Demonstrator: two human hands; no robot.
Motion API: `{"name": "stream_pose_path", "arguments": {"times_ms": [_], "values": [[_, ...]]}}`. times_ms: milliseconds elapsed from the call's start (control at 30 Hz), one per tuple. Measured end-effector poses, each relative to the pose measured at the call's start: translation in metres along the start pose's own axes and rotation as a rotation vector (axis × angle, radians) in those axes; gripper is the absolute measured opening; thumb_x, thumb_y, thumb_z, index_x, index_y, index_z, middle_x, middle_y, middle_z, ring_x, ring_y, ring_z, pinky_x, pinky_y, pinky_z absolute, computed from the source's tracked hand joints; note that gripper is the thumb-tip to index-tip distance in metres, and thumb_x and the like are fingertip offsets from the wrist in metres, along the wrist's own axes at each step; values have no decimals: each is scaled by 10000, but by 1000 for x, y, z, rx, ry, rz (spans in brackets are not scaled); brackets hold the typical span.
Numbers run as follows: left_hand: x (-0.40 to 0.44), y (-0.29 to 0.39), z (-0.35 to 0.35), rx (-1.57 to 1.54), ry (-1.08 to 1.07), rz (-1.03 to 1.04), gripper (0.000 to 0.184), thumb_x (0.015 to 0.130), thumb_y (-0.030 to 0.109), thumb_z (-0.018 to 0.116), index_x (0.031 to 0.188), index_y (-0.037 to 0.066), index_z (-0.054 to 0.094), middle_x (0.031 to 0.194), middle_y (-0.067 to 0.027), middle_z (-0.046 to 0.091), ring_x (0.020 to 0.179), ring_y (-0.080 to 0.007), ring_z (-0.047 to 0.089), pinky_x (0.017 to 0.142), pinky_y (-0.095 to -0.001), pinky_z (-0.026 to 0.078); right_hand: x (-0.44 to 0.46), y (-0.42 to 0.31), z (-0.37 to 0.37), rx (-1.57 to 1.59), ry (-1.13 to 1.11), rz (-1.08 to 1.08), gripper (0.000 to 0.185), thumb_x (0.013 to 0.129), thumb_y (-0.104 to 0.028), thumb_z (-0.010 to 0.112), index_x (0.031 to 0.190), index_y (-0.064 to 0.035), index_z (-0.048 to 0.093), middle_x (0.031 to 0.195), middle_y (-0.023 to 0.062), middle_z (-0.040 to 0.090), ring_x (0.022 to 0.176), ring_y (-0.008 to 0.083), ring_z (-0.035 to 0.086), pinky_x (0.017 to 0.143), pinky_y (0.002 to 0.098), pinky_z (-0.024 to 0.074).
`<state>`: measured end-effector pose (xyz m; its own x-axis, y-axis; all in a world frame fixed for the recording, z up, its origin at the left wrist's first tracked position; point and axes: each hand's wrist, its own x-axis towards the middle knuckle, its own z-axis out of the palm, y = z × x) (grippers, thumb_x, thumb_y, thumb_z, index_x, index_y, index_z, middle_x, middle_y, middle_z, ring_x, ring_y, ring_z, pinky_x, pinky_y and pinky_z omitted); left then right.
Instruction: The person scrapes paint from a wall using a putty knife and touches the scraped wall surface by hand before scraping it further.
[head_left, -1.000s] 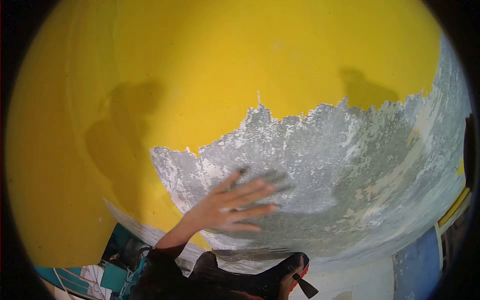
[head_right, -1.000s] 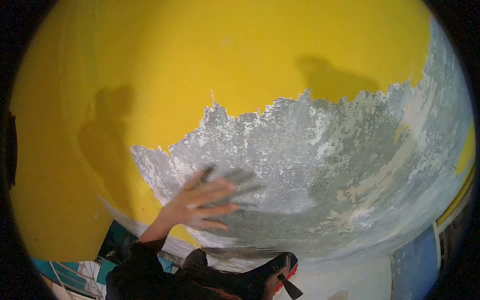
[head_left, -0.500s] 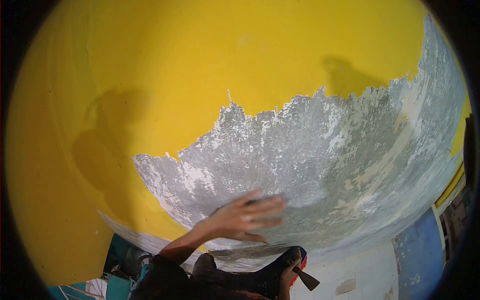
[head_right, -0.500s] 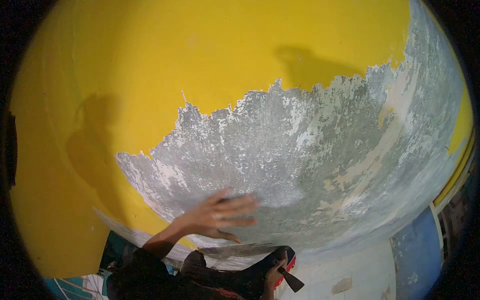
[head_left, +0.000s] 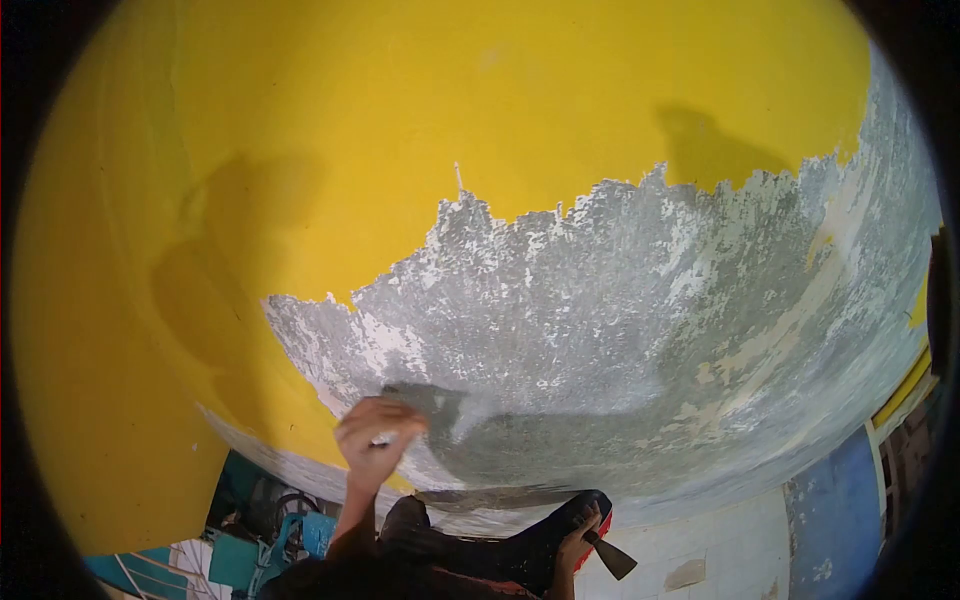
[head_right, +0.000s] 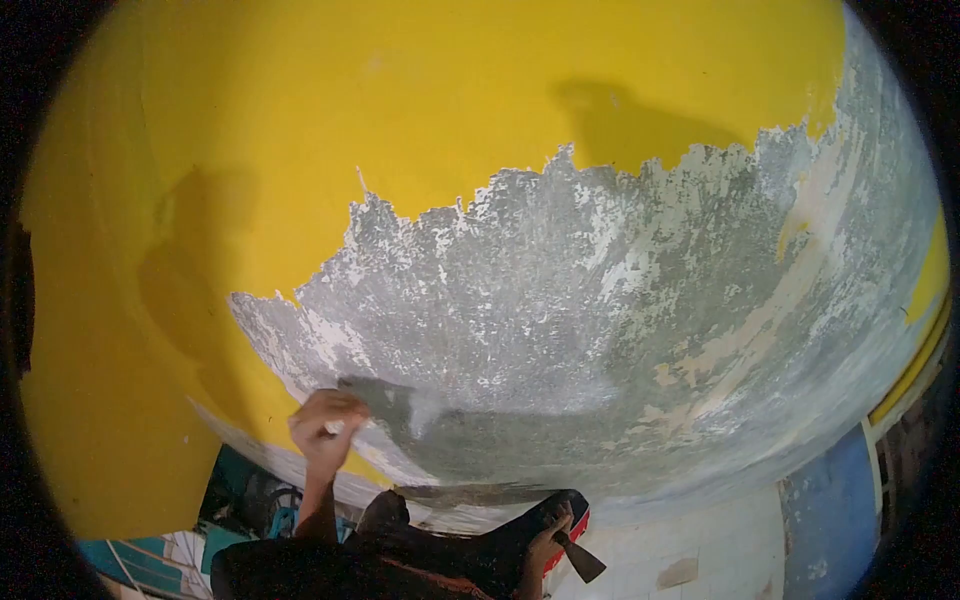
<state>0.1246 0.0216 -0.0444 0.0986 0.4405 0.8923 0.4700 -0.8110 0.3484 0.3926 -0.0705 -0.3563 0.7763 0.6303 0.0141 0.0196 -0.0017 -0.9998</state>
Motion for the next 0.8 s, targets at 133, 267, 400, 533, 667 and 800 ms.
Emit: {"name": "stream_pose_path", "arguments": {"times_ms": [133, 267, 400, 533, 667, 800], "values": [[7, 8, -15, 198, 181, -275, 62, 785, 10, 585, 759, -9, 638, 765, -119, 655, 706, -209, 624, 691, -298, 469, 4, 18, -2, -4, -43, 38, 500, 959, -409, 248, 1204, -32, 466, 1102, 165, 547, 1022, 250, 509, 876, 349, 382], [-1, -1, -20, 221, 311, -346, 161, 865, 46, 489, 873, -39, 626, 817, -128, 646, 736, -208, 606, 692, -287, 458, 5, 28, 4, 99, -8, 38, 490, 953, -414, 291, 1166, -22, 492, 1071, 153, 562, 976, 238, 536, 850, 334, 404], [-12, 5, -30, 513, 232, -335, 275, 890, 93, 470, 1141, -3, 531, 1209, -189, 448, 1067, -279, 476, 885, -361, 389, 8, 34, 2, 114, 33, 30, 483, 953, -406, 309, 1149, -10, 505, 1043, 141, 569, 920, 232, 546, 806, 329, 425], [-33, -17, -50, 715, 51, -414, 732, 821, 205, 608, 1386, 34, 175, 1436, -224, -11, 1321, -386, 84, 1041, -452, 182, 7, 42, 7, 26, 81, -4, 489, 960, -395, 280, 1147, -3, 505, 991, 153, 579, 892, 246, 549, 781, 354, 433], [-66, -44, -59, 617, -208, -554, 1010, 768, 339, 664, 1386, 19, -67, 1424, -233, -149, 1332, -377, -85, 1062, -464, 75, 11, 35, 14, -17, 101, -48, 504, 959, -398, 272, 1147, 9, 503, 968, 171, 589, 868, 265, 564, 760, 368, 454], [-69, -53, -59, 420, -349, -556, 1154, 731, 443, 668, 1319, -80, -177, 1365, -324, -218, 1311, -393, -156, 1058, -454, 2, 6, 22, 17, 33, 91, -42, 461, 958, -373, 311, 1111, 8, 521, 972, 191, 593, 867, 265, 570, 754, 348, 450]]}}
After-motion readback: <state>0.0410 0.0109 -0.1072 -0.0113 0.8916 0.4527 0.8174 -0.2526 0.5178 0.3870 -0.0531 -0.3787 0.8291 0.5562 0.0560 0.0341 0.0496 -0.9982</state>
